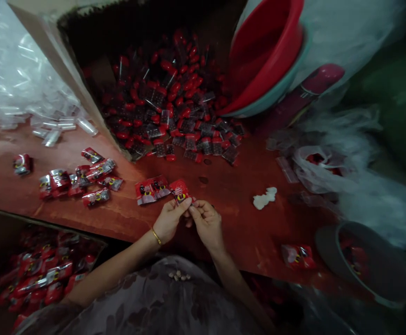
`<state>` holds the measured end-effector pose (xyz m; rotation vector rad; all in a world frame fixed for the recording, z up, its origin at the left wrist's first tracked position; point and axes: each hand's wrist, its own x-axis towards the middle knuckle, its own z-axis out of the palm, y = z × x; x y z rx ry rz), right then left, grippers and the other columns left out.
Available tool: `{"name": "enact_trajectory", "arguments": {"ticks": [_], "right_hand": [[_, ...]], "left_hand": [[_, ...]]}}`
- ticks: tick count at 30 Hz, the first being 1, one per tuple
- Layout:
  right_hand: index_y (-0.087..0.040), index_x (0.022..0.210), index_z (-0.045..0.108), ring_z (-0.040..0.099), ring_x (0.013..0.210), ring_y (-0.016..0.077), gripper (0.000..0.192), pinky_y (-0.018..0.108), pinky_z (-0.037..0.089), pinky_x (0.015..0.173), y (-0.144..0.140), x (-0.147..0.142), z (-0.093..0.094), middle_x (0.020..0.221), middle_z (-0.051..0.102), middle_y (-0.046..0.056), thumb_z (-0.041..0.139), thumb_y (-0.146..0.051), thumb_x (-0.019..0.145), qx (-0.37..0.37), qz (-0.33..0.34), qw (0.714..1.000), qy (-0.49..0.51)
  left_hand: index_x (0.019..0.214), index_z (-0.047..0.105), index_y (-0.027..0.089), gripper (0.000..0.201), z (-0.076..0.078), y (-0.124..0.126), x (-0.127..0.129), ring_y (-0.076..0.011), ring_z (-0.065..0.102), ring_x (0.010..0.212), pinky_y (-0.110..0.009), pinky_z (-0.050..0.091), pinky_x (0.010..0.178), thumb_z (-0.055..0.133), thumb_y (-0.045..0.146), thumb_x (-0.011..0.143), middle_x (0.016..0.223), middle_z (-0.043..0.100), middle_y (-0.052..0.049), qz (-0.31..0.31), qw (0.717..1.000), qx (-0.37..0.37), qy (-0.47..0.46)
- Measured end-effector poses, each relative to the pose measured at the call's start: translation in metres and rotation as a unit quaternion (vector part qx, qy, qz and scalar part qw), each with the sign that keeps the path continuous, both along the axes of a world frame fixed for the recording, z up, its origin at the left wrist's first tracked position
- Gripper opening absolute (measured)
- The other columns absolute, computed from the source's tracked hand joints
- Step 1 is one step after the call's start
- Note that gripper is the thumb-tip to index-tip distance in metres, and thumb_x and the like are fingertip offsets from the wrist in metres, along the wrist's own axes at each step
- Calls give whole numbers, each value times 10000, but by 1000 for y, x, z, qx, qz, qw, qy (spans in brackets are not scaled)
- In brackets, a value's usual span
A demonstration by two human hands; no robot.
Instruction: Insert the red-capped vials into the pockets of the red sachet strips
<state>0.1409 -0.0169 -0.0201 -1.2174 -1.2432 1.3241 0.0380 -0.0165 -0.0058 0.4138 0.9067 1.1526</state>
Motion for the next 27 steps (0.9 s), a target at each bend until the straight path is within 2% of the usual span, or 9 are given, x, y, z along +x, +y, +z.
{"name": "enact_trajectory", "arguments": {"ticks": [6,8,11,13,15,19,22,24,27], "right_hand": [[-193,689,552,559,525,122,287,228,457,515,23,-14,-1,582,597,-5,504,-442,823,101,27,977,-185],[-190,822,614,601,700,167,323,285,475,665,52,-3,2,731,653,50,419,-443,870,166,-3,934,-317],[-118,1092,576,525,1034,286,449,441,406,872,114,33,2,1114,597,185,343,-443,888,210,-99,838,-494],[-68,1235,478,375,1211,356,541,536,320,943,154,60,-2,1330,429,236,353,-456,879,168,-149,795,-564],[-61,1303,409,293,1270,382,586,579,273,961,182,80,-10,1381,371,235,366,-458,875,116,-126,777,-606],[-116,1315,416,384,1201,368,526,558,301,943,188,90,-27,1398,368,195,331,-419,893,151,-58,758,-631],[-134,1289,453,413,1165,359,482,536,330,923,160,83,-33,1412,356,173,330,-386,897,200,-24,745,-636],[-139,1283,463,404,1176,351,467,524,334,930,137,76,-34,1418,353,161,329,-372,901,217,7,739,-638],[-156,1297,452,379,1207,333,470,519,321,964,105,68,-33,1424,352,138,337,-386,904,245,62,732,-633]], "left_hand": [[799,632,146,312,8,4,-44,-113,609,604,-241,485,620,742,381,627,663,650,-12,41,995,-86,-9],[771,613,153,228,11,9,-75,-151,655,716,-280,501,707,659,372,728,764,693,-51,76,989,-125,-6],[736,587,173,216,15,22,-132,-117,645,628,-261,518,663,482,314,863,685,682,-3,230,963,-140,3],[828,607,168,328,18,30,-165,-105,645,644,-240,528,665,352,358,911,713,692,-8,305,945,-115,-25],[919,612,139,440,21,34,-185,-127,655,770,-237,534,717,307,455,900,828,708,-40,333,940,-60,-54],[952,619,126,457,20,34,-173,-173,636,917,-272,525,775,412,514,829,962,693,-93,279,960,-8,-25],[942,636,150,391,10,33,-133,-234,627,949,-382,489,846,597,467,719,960,689,-107,192,965,25,174],[939,661,171,359,1,35,-108,-278,572,1060,-447,398,956,645,424,686,1014,680,-110,131,897,117,407],[997,671,223,309,-10,41,-88,-313,385,1263,-506,201,1065,615,368,730,1206,602,-100,1,716,229,660]]}}
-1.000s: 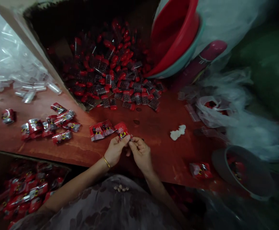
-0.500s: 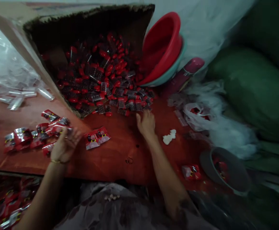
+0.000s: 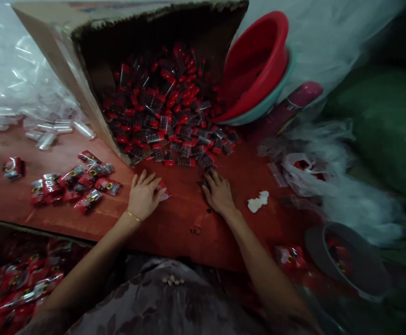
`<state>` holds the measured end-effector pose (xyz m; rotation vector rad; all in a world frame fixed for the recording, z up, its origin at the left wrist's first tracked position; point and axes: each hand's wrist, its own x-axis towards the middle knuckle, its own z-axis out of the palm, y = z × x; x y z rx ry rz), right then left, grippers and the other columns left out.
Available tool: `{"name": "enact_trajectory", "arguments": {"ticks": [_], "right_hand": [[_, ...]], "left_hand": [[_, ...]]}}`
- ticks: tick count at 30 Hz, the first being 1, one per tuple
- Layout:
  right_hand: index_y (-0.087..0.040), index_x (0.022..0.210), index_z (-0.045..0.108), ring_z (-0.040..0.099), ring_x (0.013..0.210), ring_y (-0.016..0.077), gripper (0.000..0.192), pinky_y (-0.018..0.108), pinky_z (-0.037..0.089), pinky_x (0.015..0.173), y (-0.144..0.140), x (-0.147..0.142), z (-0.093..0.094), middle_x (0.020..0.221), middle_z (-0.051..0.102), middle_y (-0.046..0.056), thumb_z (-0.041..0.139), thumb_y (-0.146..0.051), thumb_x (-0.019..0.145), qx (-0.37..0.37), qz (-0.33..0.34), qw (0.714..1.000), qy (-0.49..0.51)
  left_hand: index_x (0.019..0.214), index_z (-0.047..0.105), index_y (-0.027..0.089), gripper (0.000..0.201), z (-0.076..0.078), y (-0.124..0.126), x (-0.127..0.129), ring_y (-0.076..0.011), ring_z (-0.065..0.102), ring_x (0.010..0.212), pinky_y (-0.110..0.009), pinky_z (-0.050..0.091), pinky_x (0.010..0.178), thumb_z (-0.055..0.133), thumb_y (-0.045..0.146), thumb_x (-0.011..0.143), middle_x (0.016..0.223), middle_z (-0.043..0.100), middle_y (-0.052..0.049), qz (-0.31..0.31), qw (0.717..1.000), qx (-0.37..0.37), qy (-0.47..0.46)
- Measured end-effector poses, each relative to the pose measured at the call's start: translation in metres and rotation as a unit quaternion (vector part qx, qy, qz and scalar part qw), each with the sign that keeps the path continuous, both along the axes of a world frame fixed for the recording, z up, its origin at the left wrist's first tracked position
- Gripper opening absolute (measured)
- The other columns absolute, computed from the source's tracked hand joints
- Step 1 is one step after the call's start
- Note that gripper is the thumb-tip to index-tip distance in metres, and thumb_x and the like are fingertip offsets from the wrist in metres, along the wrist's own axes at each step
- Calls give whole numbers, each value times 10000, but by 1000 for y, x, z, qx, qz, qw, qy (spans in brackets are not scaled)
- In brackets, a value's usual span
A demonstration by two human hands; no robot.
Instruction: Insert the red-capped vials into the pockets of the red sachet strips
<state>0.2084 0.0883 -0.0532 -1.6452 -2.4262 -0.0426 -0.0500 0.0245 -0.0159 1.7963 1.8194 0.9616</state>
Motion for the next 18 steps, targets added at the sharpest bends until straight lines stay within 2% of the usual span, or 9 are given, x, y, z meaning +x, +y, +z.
{"name": "enact_trajectory", "arguments": {"ticks": [3,6,9,14,18], "right_hand": [[-172,1312,436,348,1242,322,498,533,289,1003,-24,-6,2,1421,364,122,380,-425,887,-7,43,999,4],[-159,1294,453,289,1294,317,510,552,242,1032,-39,-10,3,1409,371,140,410,-442,871,5,53,998,25],[-137,1217,520,258,1320,311,456,561,210,1046,-51,-20,6,1381,399,164,421,-414,868,29,46,996,68],[-161,1071,606,353,1280,279,305,536,224,1050,-69,-46,19,1278,525,134,445,-322,869,68,61,980,176],[-185,1022,626,537,1089,244,258,436,368,966,-76,-64,28,1115,638,105,457,-299,865,35,44,955,291]], "left_hand": [[1024,671,248,302,-7,4,4,-340,325,1296,-536,183,1052,598,357,752,1252,570,-101,-47,985,-17,168],[1009,684,265,271,-12,3,4,-347,321,1296,-546,188,1037,543,350,794,1237,583,-94,-51,974,-26,220],[967,698,292,247,-15,1,6,-333,326,1296,-541,180,1038,504,321,817,1204,610,-59,-41,974,-23,220],[923,707,308,233,-18,5,8,-318,356,1280,-529,187,1039,505,327,809,1179,629,-30,-26,982,-9,187],[934,713,271,246,-6,10,13,-336,378,1264,-544,209,1028,523,349,797,1195,616,-72,7,989,3,149]]}}
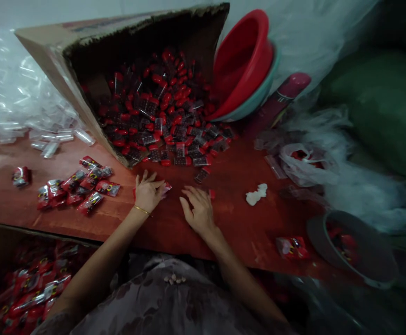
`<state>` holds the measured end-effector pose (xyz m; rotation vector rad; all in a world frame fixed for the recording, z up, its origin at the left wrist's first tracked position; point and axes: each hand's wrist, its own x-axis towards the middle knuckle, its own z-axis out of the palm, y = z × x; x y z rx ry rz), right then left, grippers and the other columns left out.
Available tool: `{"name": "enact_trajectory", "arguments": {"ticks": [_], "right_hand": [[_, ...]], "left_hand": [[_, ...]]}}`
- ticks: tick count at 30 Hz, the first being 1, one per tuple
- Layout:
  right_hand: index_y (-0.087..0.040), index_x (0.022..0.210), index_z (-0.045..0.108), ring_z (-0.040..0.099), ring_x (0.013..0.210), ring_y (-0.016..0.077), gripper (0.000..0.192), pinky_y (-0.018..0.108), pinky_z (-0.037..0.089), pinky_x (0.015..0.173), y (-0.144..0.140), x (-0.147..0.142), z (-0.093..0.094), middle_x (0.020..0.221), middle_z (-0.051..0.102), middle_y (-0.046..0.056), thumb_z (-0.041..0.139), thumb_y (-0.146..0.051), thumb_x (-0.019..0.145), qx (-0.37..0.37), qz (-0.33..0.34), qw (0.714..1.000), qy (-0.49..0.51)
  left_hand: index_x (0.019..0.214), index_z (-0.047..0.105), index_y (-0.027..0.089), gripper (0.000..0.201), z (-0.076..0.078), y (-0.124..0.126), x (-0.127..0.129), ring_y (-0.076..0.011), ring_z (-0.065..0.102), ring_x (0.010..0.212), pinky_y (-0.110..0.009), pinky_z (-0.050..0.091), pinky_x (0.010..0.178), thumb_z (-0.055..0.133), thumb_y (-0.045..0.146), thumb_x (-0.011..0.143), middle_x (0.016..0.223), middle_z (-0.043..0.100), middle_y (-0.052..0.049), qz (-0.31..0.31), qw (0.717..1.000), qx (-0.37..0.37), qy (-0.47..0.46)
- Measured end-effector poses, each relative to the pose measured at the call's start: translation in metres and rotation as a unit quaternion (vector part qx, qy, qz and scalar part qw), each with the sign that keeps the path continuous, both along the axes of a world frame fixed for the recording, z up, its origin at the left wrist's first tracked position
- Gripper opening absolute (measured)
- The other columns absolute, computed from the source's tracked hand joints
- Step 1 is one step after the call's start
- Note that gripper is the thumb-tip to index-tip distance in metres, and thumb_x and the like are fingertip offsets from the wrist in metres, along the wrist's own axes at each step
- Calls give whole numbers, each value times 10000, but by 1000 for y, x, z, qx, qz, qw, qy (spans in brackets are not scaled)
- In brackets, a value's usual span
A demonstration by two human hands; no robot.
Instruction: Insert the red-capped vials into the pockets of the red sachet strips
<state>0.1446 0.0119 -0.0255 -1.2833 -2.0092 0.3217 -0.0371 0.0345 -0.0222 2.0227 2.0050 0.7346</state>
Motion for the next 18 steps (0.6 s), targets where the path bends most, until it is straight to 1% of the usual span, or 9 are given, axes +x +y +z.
{"name": "enact_trajectory", "arguments": {"ticks": [3,6,8,10,11,13,16,17,18], "right_hand": [[-174,996,621,615,830,189,279,320,470,768,1,-12,2,940,682,80,464,-362,861,-115,-2,985,132],[-170,880,622,583,695,138,286,244,459,650,5,-24,0,791,655,21,466,-407,851,-210,22,934,288],[-167,769,609,534,636,114,291,215,428,608,8,-29,-1,687,600,-11,457,-401,852,-218,13,908,356],[-163,685,582,464,570,96,304,200,380,554,9,-30,-2,598,524,-34,464,-394,845,-209,-15,904,372],[-163,651,564,427,541,90,318,198,353,528,9,-29,-3,564,484,-42,465,-396,842,-204,-34,907,367],[-167,584,514,370,503,83,362,202,309,496,8,-26,-3,517,416,-53,457,-417,840,-194,-75,912,353],[-181,513,428,335,479,78,425,208,278,476,6,-23,-4,480,362,-59,441,-457,836,-184,-114,916,338],[-182,511,423,339,478,79,430,209,279,475,6,-23,-5,477,367,-58,436,-464,836,-186,-112,917,334],[-181,516,432,350,477,80,431,208,283,475,6,-23,-5,478,381,-55,429,-466,839,-191,-103,919,329]], "left_hand": [[983,701,254,278,14,-4,11,-331,367,1274,-543,208,1035,515,362,807,1248,576,-91,1,999,36,-31],[1004,688,272,261,24,-12,26,-304,348,1294,-532,175,1058,514,291,810,1285,547,-72,-35,995,66,-60],[1048,664,266,282,28,-16,33,-286,347,1298,-508,176,1069,528,273,801,1307,527,-69,-35,990,79,-112],[1104,630,232,346,29,-18,37,-276,417,1247,-452,272,1040,581,308,769,1283,547,-87,2,973,73,-218],[1107,625,209,382,29,-19,38,-268,479,1187,-414,342,997,612,332,745,1234,582,-96,20,956,53,-287],[1022,659,168,387,27,-21,41,-233,594,995,-339,447,868,667,364,689,1060,667,-92,34,902,-19,-429],[873,695,145,337,20,-25,47,-158,618,746,-279,479,734,708,380,631,846,704,-52,38,811,-109,-573],[849,699,144,329,17,-26,50,-141,607,700,-268,476,709,711,384,624,809,704,-41,46,796,-111,-593],[826,702,143,317,14,-27,51,-130,596,667,-258,471,687,707,389,625,774,701,-33,53,794,-102,-597]]}}
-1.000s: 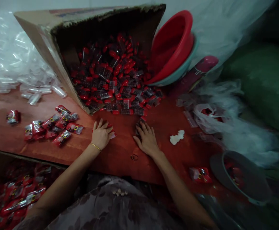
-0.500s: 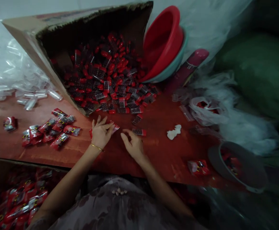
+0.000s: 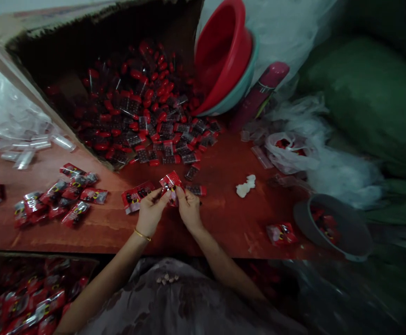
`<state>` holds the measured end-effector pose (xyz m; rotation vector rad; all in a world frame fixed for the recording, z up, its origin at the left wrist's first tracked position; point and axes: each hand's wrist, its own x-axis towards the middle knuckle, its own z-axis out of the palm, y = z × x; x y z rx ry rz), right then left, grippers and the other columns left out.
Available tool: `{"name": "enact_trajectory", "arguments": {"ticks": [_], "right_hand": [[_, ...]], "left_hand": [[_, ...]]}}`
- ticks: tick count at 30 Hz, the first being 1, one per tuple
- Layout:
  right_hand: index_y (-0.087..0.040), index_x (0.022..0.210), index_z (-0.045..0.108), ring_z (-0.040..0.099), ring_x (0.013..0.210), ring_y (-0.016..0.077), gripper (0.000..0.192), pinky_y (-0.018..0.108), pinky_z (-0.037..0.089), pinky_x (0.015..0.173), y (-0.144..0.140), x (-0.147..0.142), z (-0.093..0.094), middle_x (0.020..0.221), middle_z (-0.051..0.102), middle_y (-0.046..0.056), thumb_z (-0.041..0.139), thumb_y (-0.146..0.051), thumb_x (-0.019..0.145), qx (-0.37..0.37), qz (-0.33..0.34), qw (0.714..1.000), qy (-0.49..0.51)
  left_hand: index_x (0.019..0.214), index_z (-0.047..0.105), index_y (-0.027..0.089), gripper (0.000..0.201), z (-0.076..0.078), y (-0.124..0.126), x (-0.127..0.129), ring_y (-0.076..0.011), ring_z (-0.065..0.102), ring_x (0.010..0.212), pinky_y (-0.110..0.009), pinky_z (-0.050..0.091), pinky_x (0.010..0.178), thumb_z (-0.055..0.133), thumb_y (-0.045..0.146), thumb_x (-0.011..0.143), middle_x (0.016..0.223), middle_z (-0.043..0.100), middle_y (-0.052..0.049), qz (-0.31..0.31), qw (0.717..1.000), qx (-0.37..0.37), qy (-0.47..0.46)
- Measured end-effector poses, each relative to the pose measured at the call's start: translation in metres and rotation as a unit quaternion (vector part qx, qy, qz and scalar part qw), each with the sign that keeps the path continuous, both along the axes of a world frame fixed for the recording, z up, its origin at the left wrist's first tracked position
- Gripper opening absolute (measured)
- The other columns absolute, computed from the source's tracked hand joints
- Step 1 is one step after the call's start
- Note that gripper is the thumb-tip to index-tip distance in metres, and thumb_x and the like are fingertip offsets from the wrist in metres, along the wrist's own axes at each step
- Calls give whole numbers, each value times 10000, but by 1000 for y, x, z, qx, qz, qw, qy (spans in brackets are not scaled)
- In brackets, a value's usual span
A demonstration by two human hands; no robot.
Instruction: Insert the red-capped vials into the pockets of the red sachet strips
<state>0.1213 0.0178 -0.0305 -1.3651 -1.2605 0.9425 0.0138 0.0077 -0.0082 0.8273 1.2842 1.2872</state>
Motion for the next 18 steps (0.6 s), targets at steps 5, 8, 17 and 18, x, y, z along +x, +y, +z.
{"name": "enact_trajectory", "arguments": {"ticks": [5,8,17,18], "right_hand": [[-175,622,530,457,526,100,385,207,342,514,8,7,-4,548,511,-29,393,-437,868,-3,-1,1000,-24],[-177,637,541,490,522,108,363,212,363,516,14,15,-6,552,532,-23,418,-440,854,1,-20,1000,-22],[-197,512,429,420,438,87,433,209,324,470,4,9,-2,441,429,-48,403,-447,865,32,-33,997,-56],[-197,523,435,429,444,89,427,208,333,477,4,9,-2,449,441,-47,397,-442,871,34,-36,998,-50]], "left_hand": [[775,713,142,319,-7,9,-16,-166,598,635,-274,457,630,609,438,715,692,694,-48,-10,976,31,217],[828,715,179,302,-5,25,-34,-255,630,850,-366,457,785,549,424,766,877,713,-90,-47,899,51,433],[1315,422,82,572,0,37,-35,-338,167,1362,-540,104,1072,481,356,817,1447,278,-206,-17,760,182,624],[1247,507,110,498,2,32,-35,-322,206,1354,-525,115,1077,478,364,820,1416,358,-183,-18,778,200,596]]}}
